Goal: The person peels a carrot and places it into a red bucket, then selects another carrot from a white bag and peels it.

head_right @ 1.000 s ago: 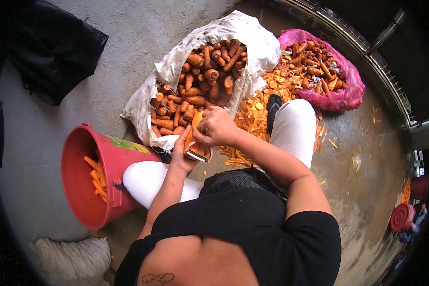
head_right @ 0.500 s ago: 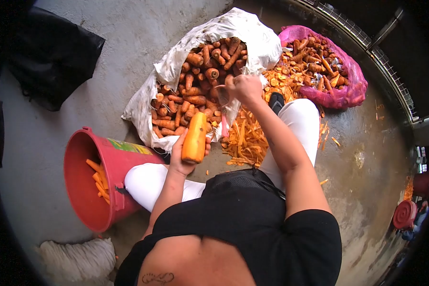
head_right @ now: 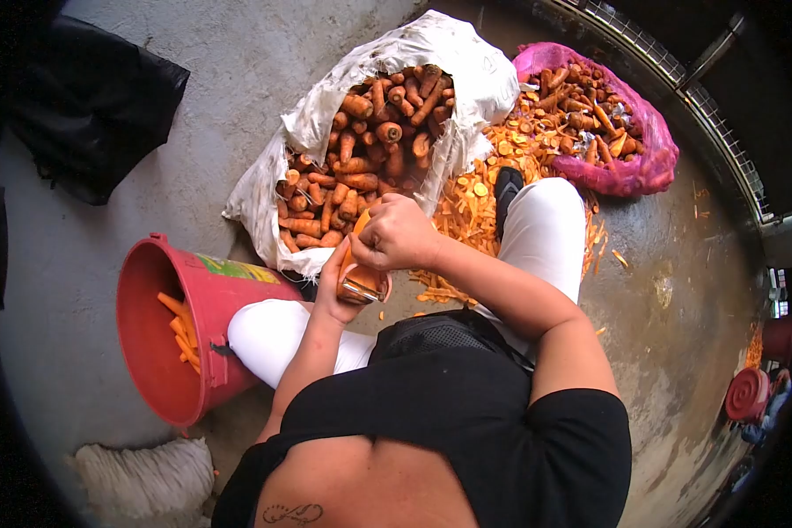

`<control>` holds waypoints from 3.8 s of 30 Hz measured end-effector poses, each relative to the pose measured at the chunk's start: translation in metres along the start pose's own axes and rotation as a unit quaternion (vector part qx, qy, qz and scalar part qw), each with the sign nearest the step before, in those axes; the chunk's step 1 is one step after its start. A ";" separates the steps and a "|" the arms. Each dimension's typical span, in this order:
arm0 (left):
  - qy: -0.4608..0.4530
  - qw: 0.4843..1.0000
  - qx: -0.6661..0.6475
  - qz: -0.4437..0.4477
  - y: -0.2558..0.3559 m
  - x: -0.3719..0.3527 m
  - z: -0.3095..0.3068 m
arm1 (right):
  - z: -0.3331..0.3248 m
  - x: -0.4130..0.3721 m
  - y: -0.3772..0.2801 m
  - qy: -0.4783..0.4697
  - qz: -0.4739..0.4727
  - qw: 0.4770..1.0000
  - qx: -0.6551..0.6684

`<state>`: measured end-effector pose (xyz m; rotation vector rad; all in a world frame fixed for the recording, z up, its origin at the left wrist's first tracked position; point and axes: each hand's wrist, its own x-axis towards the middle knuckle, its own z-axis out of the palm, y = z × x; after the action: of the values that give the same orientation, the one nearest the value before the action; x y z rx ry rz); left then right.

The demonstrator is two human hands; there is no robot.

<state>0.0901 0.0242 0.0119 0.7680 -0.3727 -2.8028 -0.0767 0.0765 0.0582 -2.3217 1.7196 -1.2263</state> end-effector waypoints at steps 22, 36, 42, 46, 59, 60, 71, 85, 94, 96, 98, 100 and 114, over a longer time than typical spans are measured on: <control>0.030 0.999 -0.014 -0.001 -0.001 0.001 -0.009 | -0.001 0.000 0.005 -0.025 0.023 0.999 0.042; -0.012 0.996 0.075 -0.036 0.000 -0.012 -0.003 | -0.025 0.003 0.137 -0.003 0.246 0.903 -0.352; 0.024 0.999 0.035 0.010 0.007 0.002 -0.011 | -0.056 0.021 0.082 -0.028 0.306 0.943 -0.130; 0.037 0.999 0.027 -0.004 0.005 0.009 -0.012 | -0.039 -0.004 0.064 -0.070 0.309 0.948 0.043; 0.011 0.996 0.084 -0.042 0.001 -0.003 0.003 | -0.030 -0.001 0.133 0.036 0.206 0.890 -0.406; 0.016 0.996 0.078 -0.036 0.000 -0.006 0.004 | -0.062 0.009 0.118 0.031 0.215 0.868 -0.447; 0.042 0.998 0.006 0.045 -0.002 0.008 -0.011 | -0.037 -0.002 0.077 -0.089 0.387 0.907 0.143; 0.068 0.995 0.066 0.013 -0.009 0.013 -0.002 | 0.024 -0.016 0.050 -0.008 0.074 0.997 -0.003; 0.017 0.997 0.074 -0.007 -0.005 -0.001 0.006 | -0.025 0.003 0.124 -0.070 0.430 0.880 -0.189; 0.030 0.998 0.048 0.025 -0.003 0.001 0.003 | -0.031 0.007 0.106 -0.063 0.479 0.873 -0.071; 0.029 0.999 0.034 0.027 0.001 0.005 -0.005 | -0.025 0.003 0.079 -0.085 0.427 0.900 0.023; 0.026 0.999 0.020 0.033 0.001 0.011 -0.015 | -0.014 -0.008 0.055 -0.054 0.289 0.954 0.054; 0.030 0.998 0.022 0.044 0.005 0.016 0.003 | 0.021 -0.014 0.041 0.010 0.071 0.997 0.041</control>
<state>0.0755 0.0159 0.0082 0.8216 -0.4477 -2.6923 -0.0984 0.0622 0.0179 -2.1092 1.7695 -1.2733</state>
